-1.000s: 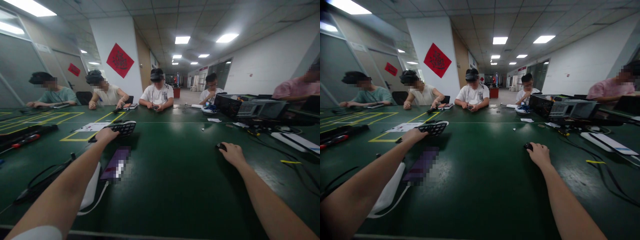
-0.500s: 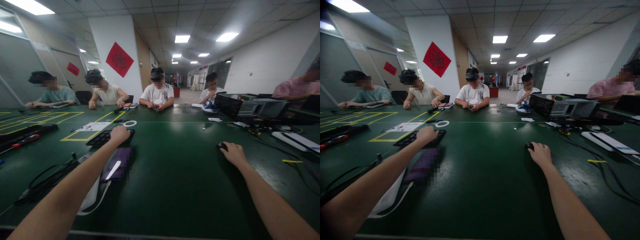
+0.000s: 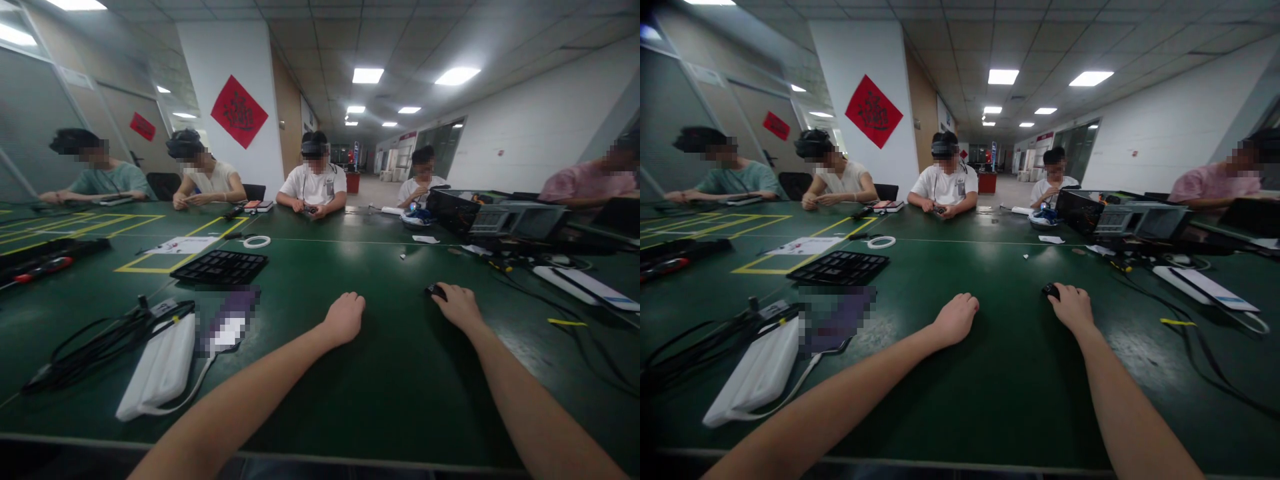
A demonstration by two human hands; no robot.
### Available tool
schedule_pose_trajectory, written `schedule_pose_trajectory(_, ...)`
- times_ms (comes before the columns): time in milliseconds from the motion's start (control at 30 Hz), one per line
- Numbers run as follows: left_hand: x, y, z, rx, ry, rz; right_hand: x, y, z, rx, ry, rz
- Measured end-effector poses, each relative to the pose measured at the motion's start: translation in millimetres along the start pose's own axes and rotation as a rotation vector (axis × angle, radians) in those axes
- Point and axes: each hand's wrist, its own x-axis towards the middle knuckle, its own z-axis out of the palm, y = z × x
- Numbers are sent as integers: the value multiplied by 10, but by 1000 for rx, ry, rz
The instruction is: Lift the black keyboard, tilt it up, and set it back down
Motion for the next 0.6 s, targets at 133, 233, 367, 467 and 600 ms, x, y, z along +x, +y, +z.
schedule_pose_trajectory(133, -2, -37, -22, -39, -8, -26, -25, -33, -41, -6, 1, -2)
schedule_pose_trajectory(233, -22, -14, -24, -19, 6, -14, -26, -37, -40, -2, -16, -11)
schedule_pose_trajectory(367, -41, 17, -9, 4, 21, 11, -8, -13, -21, -4, -25, 2)
schedule_pose_trajectory(467, 4, -81, -92, 15, 49, -59, 7, 7, -10, -5, -52, 10)
schedule_pose_trajectory(600, 87, -594, -478, 89, 129, -401, 6, -4, -15, -23, -51, -10)
